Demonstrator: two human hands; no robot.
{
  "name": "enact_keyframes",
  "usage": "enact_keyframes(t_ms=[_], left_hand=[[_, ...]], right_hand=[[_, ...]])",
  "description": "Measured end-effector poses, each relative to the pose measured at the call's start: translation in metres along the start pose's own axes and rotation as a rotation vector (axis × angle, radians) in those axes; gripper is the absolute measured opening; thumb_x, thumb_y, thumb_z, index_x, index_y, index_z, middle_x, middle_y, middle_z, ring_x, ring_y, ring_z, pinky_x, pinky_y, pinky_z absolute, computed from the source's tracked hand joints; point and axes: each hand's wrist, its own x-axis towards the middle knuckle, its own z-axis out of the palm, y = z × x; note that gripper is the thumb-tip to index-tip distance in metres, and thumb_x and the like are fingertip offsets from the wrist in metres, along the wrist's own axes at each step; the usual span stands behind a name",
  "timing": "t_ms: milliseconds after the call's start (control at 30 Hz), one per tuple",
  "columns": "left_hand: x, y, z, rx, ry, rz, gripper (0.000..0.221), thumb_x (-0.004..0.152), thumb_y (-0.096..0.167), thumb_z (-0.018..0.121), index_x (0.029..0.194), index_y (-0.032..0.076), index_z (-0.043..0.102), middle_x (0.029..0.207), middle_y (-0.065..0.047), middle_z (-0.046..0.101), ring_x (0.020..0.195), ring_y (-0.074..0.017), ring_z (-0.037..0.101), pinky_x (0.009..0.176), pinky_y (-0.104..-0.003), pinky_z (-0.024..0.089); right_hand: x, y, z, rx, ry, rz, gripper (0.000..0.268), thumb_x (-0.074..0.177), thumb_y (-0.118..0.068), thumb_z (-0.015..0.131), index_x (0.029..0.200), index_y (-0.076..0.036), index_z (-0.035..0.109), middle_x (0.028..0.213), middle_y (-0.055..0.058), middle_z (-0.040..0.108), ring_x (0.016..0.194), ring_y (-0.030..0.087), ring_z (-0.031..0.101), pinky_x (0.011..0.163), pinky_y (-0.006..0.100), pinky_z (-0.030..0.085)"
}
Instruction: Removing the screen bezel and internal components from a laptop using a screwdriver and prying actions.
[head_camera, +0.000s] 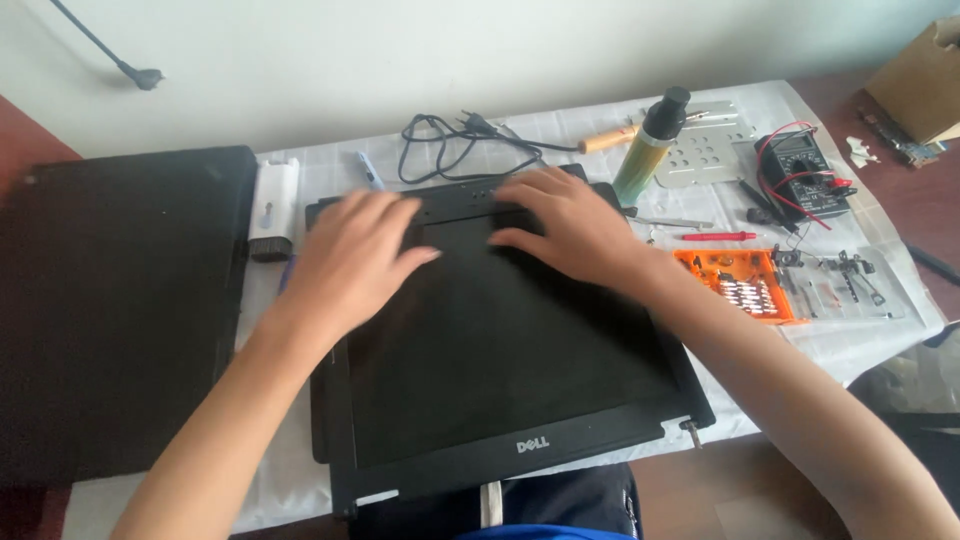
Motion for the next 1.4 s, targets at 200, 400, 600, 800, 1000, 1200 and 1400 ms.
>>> enact_keyframes(t_ms=[200, 400, 600, 800, 1000, 1200, 1400], left_hand=[[0.046, -0.007, 0.023, -0.223, -0.134, -0.087, 0.032, 0.1, 0.027, 0.068, 0.121, 0.004, 0.073, 0.116, -0.018, 0.07, 0.118, -0.0387, 0.064, 0.097, -0.051, 0.054], [0.05, -0.027, 0.062, 0.009, -0.014, 0.161, 0.028, 0.105, 0.03, 0.06, 0.114, 0.005, 0.071, 0.104, -0.014, 0.069, 0.105, -0.0305, 0.069, 0.083, -0.043, 0.06], [0.05, -0.034, 0.079, 0.289, 0.093, 0.342, 0.026, 0.108, 0.028, 0.052, 0.101, 0.009, 0.068, 0.089, -0.007, 0.064, 0.085, -0.0208, 0.069, 0.068, -0.032, 0.061], [0.047, -0.028, 0.083, 0.483, 0.243, 0.425, 0.028, 0.108, 0.024, 0.049, 0.088, 0.009, 0.063, 0.077, -0.004, 0.057, 0.069, -0.0159, 0.064, 0.053, -0.024, 0.055], [0.048, -0.021, 0.071, 0.481, 0.268, 0.386, 0.026, 0.107, 0.022, 0.051, 0.089, 0.008, 0.064, 0.075, -0.003, 0.055, 0.065, -0.0146, 0.062, 0.05, -0.023, 0.053], [0.047, -0.026, 0.06, 0.328, 0.126, 0.351, 0.021, 0.106, 0.021, 0.055, 0.103, 0.004, 0.066, 0.089, -0.011, 0.063, 0.084, -0.022, 0.07, 0.069, -0.031, 0.062], [0.048, -0.027, 0.053, 0.091, -0.004, 0.267, 0.023, 0.106, 0.02, 0.057, 0.113, 0.0, 0.067, 0.096, -0.018, 0.066, 0.095, -0.0293, 0.071, 0.081, -0.038, 0.062]], right_hand=[[0.036, 0.011, 0.027, 0.301, 0.036, 0.072, 0.028, 0.093, -0.033, 0.081, 0.108, -0.009, 0.076, 0.1, 0.009, 0.072, 0.102, 0.031, 0.068, 0.092, 0.044, 0.055], [0.039, 0.021, 0.039, 0.296, 0.106, -0.04, 0.02, 0.093, -0.025, 0.08, 0.099, -0.007, 0.076, 0.091, 0.01, 0.07, 0.092, 0.032, 0.07, 0.085, 0.043, 0.058], [0.037, 0.023, 0.045, -0.009, 0.07, -0.152, 0.023, 0.105, -0.03, 0.064, 0.106, -0.007, 0.065, 0.092, 0.009, 0.059, 0.093, 0.031, 0.062, 0.082, 0.041, 0.052], [0.037, 0.02, 0.046, -0.302, 0.057, -0.271, 0.029, 0.11, -0.032, 0.054, 0.103, -0.004, 0.059, 0.089, 0.008, 0.051, 0.087, 0.03, 0.059, 0.076, 0.038, 0.05], [0.037, 0.02, 0.049, -0.439, 0.087, -0.309, 0.026, 0.111, -0.028, 0.053, 0.106, -0.003, 0.058, 0.09, 0.007, 0.052, 0.086, 0.03, 0.061, 0.072, 0.035, 0.05], [0.032, 0.023, 0.007, -0.146, 0.043, -0.287, 0.031, 0.101, -0.031, 0.068, 0.109, -0.001, 0.065, 0.095, 0.017, 0.063, 0.097, 0.039, 0.066, 0.083, 0.043, 0.055], [0.015, 0.045, -0.013, -0.014, -0.005, -0.087, 0.029, 0.098, -0.031, 0.072, 0.105, -0.003, 0.073, 0.098, 0.014, 0.069, 0.097, 0.034, 0.069, 0.084, 0.045, 0.057]])
